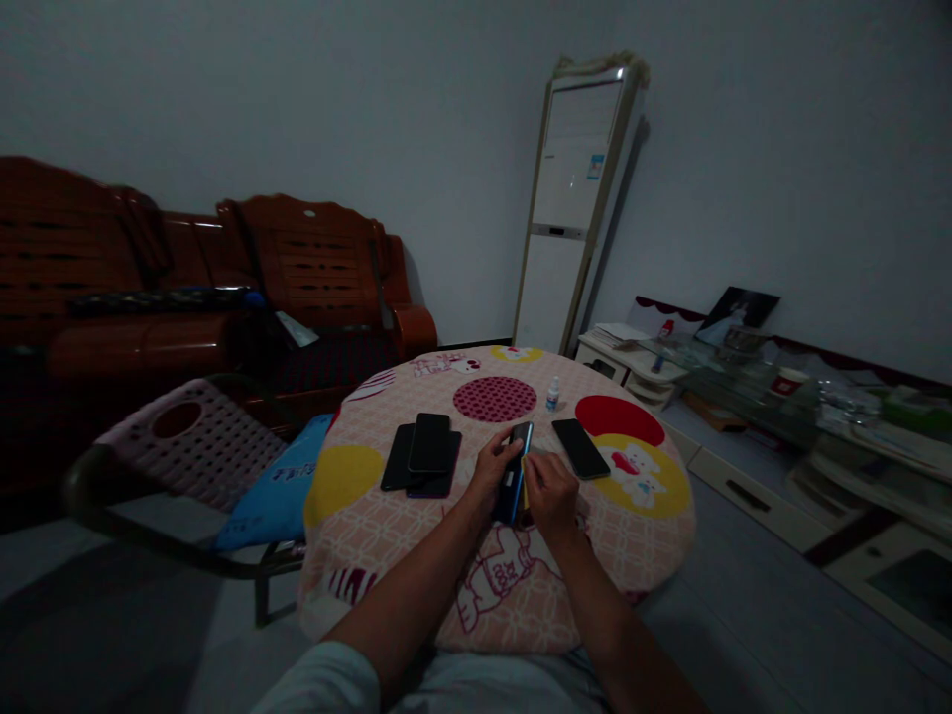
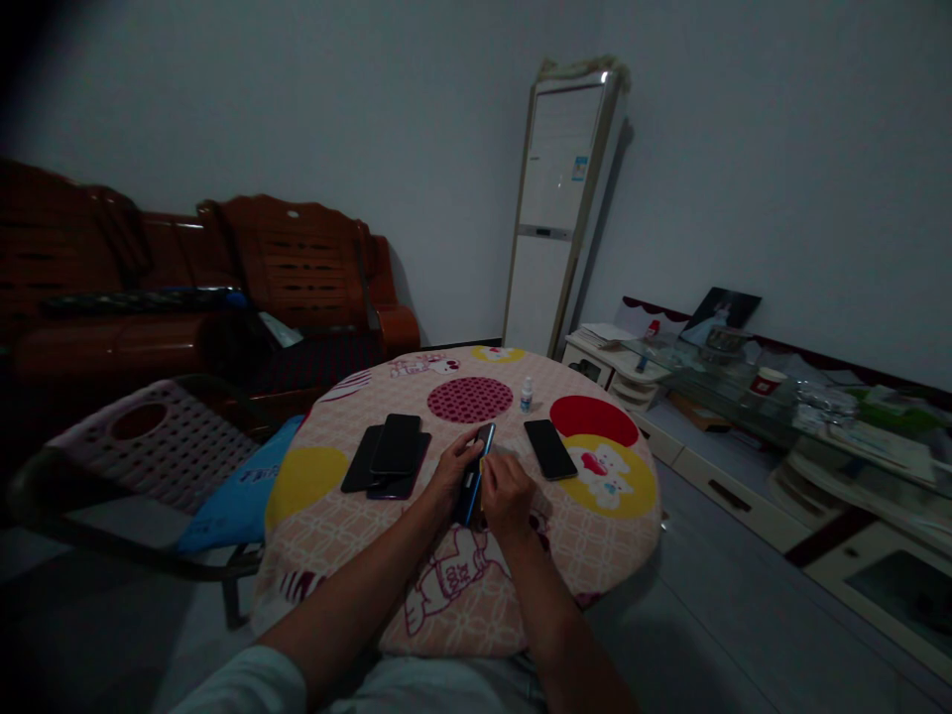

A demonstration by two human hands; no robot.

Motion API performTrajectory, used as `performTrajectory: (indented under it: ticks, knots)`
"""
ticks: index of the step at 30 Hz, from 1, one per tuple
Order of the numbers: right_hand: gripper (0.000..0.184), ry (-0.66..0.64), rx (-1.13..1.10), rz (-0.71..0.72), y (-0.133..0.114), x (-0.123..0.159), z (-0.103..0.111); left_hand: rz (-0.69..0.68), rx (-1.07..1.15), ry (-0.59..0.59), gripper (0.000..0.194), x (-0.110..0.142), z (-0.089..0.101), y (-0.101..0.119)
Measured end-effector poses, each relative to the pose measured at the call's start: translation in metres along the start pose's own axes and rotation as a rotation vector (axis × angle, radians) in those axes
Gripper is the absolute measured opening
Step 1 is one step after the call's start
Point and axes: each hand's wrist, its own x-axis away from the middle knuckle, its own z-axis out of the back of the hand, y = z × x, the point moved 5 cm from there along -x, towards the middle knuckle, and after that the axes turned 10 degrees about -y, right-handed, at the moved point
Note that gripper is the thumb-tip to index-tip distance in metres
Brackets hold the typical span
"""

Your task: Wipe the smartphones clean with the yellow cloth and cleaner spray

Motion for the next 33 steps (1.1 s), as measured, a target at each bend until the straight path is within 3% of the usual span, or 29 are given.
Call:
performTrajectory:
  ticks: [21, 28, 33]
  knots:
    - [0.021, -0.013, -0.027, 0.026, 0.0, 0.005, 0.001, -0.004, 0.015, 0.015, 0.058, -0.001, 0.0, -0.002]
    - [0.024, 0.007, 0.028, -0.053, 0.009, -0.014, 0.0, -0.015, -0.022, 0.045, 0.06, 0.002, 0.001, 0.002]
    - [0.023, -0.053, -0.022, -0.002, -0.005, 0.0, 0.002, -0.006, 0.029, 0.044, 0.06, 0.003, 0.001, 0.0]
